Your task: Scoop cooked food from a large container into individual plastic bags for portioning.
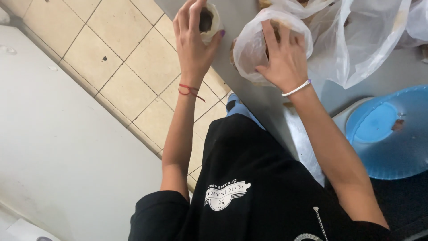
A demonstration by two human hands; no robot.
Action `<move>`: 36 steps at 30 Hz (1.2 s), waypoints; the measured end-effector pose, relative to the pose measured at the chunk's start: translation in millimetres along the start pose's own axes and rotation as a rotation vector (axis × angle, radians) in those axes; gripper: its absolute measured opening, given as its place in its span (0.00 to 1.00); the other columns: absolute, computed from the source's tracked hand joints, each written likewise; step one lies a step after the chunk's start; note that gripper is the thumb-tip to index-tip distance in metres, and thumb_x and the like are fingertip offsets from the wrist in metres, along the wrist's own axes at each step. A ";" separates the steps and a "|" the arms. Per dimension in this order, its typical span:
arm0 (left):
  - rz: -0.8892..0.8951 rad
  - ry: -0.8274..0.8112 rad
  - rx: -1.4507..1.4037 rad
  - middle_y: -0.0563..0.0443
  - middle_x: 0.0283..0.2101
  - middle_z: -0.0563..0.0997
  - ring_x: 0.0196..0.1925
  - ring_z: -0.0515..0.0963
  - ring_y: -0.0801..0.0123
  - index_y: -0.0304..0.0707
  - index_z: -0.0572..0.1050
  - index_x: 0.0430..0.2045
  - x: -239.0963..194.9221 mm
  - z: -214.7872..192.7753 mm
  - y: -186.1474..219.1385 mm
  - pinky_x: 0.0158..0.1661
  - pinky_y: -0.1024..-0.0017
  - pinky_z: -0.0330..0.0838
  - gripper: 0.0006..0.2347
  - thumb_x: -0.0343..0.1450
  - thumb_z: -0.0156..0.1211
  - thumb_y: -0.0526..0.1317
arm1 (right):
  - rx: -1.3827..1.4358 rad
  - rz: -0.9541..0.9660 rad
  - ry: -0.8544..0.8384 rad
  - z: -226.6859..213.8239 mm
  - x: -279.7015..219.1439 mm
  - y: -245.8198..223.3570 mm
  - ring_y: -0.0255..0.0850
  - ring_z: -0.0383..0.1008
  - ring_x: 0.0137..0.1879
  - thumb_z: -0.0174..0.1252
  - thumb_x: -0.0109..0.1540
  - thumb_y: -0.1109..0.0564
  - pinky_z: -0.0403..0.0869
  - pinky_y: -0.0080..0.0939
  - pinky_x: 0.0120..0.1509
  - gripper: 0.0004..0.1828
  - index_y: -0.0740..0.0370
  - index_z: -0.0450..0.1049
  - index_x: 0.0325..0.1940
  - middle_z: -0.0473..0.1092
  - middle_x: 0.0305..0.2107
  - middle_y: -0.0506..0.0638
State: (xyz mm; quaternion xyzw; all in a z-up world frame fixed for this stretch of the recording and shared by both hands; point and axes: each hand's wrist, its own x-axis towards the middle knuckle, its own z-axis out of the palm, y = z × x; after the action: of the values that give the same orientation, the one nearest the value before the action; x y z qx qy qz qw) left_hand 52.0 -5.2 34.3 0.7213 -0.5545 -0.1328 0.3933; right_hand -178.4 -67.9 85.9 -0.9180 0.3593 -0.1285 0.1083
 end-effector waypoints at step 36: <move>0.704 -0.500 0.188 0.50 0.57 0.77 0.62 0.73 0.64 0.39 0.74 0.52 -29.7 35.8 32.6 0.65 0.60 0.60 0.28 0.62 0.67 0.55 | -0.138 -0.311 -0.261 -5.5 -18.0 57.2 0.42 0.79 0.56 0.58 0.59 0.58 0.71 0.49 0.65 0.16 0.55 0.80 0.50 0.78 0.39 0.46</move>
State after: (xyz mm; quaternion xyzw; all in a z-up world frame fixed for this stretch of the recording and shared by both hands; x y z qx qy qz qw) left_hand -3.5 4.1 26.9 0.4669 -0.8541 -0.1103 0.2009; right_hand -229.0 -97.2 71.5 -0.9765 0.2040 0.0013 0.0696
